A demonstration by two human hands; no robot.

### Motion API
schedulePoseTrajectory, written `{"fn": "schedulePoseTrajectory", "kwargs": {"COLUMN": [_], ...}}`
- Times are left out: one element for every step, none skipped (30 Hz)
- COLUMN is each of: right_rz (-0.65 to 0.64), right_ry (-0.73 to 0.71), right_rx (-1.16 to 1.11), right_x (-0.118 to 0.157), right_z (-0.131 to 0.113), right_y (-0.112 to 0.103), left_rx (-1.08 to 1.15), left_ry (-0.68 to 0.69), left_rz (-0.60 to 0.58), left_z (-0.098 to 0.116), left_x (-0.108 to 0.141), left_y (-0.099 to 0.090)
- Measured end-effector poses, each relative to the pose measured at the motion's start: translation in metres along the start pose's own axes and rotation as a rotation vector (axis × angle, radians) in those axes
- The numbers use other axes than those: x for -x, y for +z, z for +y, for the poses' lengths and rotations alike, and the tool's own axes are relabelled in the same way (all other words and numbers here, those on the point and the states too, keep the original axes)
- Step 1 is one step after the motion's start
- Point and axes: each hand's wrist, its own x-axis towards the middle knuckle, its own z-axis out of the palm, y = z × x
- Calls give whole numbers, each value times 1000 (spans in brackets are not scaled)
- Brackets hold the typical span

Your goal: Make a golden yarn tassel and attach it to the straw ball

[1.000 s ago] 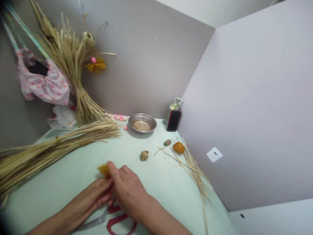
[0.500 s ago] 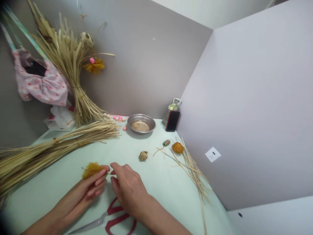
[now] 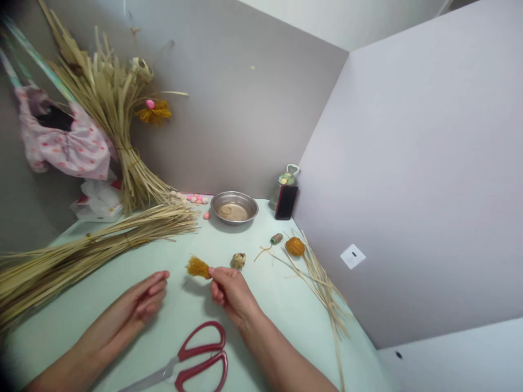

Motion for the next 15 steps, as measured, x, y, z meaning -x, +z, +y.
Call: {"fn": "schedulePoseTrajectory", "kwargs": {"right_rz": [38,73,107,139,158,171,168,148,142,132,131,137,139,135,126], "right_ry": [-14,-40,-83,-145,-222,-316,-419,-520,-631,-724,-802,-857,-884,-889,-881], "right_rx": [-17,12,79,182,321,484,672,869,1053,1214,1338,1422,1469,1487,1486], "right_x": [-1,-1,1,5,9,14,19,24,29,32,35,36,37,38,38], "right_z": [0,-1,0,1,3,6,9,13,17,20,22,23,23,21,20], "right_y": [-1,0,1,4,8,11,15,18,20,22,23,24,24,24,24], "left_rx": [-22,-58,-97,-128,-143,-139,-123,-104,-90,-85,-90,-102,-116,-127,-134], "left_ry": [-44,-99,-126,-141,-150,-151,-152,-155,-157,-153,-146,-136,-121,-105,-92], "left_rz": [-64,-135,-179,-199,-206,-210,-220,-238,-257,-266,-260,-240,-216,-200,-197], "left_z": [-4,-9,-14,-20,-25,-29,-31,-33,-33,-32,-31,-30,-28,-27,-26], "left_x": [4,9,14,18,22,25,27,28,28,28,27,26,24,23,22], "left_y": [4,8,13,16,19,21,22,22,22,21,21,20,20,20,20]}}
